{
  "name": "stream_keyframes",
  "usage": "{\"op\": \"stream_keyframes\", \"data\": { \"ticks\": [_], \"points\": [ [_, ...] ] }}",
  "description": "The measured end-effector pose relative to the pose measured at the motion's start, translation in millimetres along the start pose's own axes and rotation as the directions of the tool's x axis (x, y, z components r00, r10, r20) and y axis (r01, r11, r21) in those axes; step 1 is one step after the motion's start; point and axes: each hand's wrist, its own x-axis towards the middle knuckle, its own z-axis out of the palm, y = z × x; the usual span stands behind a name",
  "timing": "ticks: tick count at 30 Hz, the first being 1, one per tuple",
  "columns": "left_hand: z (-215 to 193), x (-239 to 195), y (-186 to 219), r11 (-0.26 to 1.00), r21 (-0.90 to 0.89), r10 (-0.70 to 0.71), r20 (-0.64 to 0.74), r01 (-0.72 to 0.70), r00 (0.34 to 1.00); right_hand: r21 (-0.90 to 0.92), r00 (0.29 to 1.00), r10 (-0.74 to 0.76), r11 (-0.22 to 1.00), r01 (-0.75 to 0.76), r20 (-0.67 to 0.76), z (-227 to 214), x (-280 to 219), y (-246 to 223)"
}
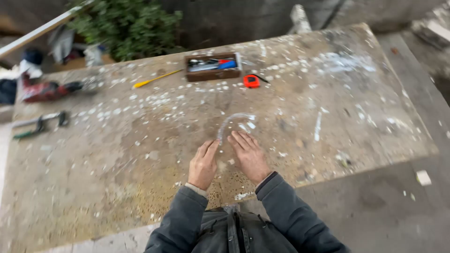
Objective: The person positions a long white board on a workbench and places a wooden stick along its length. They then use a tape measure and a pencil to mark measurements on the board.
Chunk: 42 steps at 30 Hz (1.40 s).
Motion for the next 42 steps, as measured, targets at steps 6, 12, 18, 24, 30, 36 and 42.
{"op": "stream_keyframes", "data": {
  "ticks": [6,12,18,24,30,36,42],
  "points": [
    [50.2,-1.1,17.9,0.973,-0.224,0.032,0.359,0.052,0.933,-0.121,0.941,0.33,0.933,-0.338,-0.08,-17.0,-57.0,14.3],
    [80.6,10.4,81.0,0.86,-0.493,0.332,0.348,-0.13,0.877,-0.202,0.724,0.655,0.695,-0.69,-0.217,-70.4,-119.3,-7.3],
    [110.7,-11.9,148.1,0.689,-0.683,0.598,0.349,-0.241,0.722,-0.252,0.458,0.8,0.386,-0.888,-0.389,-107.5,-188.8,-41.7],
    [116.8,-29.4,231.6,0.475,-0.829,0.769,0.227,-0.296,0.598,-0.241,0.228,0.82,0.113,-0.964,-0.525,-141.6,-251.8,-70.8],
    [141.0,-87.5,311.5,0.29,-0.915,0.879,0.139,-0.279,0.457,-0.208,0.054,0.818,-0.082,-0.975,-0.572,-171.6,-337.5,-92.6],
    [142.5,-147.6,404.8,0.198,-0.942,0.942,0.106,-0.271,0.319,-0.174,-0.082,0.774,-0.241,-0.955,-0.627,-224.5,-427.8,-125.3],
    [138.9,-228.5,490.6,0.039,-0.982,0.977,-0.002,-0.186,0.214,-0.063,-0.273,0.684,-0.423,-0.904,-0.676,-255.0,-511.5,-172.2]
  ]
}}
